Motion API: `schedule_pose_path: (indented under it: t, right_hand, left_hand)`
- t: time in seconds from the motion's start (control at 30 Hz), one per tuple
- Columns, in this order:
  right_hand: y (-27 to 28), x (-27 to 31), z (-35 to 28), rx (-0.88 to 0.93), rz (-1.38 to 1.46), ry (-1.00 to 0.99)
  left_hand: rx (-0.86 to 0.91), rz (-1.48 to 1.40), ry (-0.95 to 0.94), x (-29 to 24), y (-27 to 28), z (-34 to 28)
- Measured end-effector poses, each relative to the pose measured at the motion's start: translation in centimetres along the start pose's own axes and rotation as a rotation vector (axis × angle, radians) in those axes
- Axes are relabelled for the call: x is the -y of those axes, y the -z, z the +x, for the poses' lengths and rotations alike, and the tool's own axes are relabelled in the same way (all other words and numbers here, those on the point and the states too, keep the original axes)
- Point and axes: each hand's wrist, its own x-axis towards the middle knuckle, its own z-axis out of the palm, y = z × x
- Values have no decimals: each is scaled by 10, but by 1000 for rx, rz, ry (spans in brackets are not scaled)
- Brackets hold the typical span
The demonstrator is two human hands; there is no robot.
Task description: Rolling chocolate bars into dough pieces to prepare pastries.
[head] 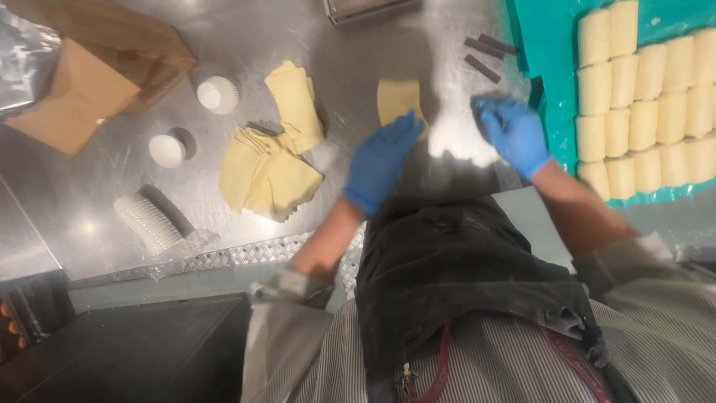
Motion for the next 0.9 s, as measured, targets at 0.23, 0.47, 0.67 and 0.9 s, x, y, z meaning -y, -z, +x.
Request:
schedule_pose_path:
  t: [0.23,0.47,0.67,0.9]
  right_hand:
    - [-19,-40,40,-88,-697,195]
    - [-13,2,35,-89,-574,386]
    - [-60,17,-6,342,72,359]
    - [-56,16,-9,406,51,223]
  left_hand:
    - [417,-120,86,-21,-132,-69]
    - [399,-340,226,-12,-85,-61]
    - [-132,-471,381,-2,-77,-51]
    - [2,-239,419,-2,-99,-53]
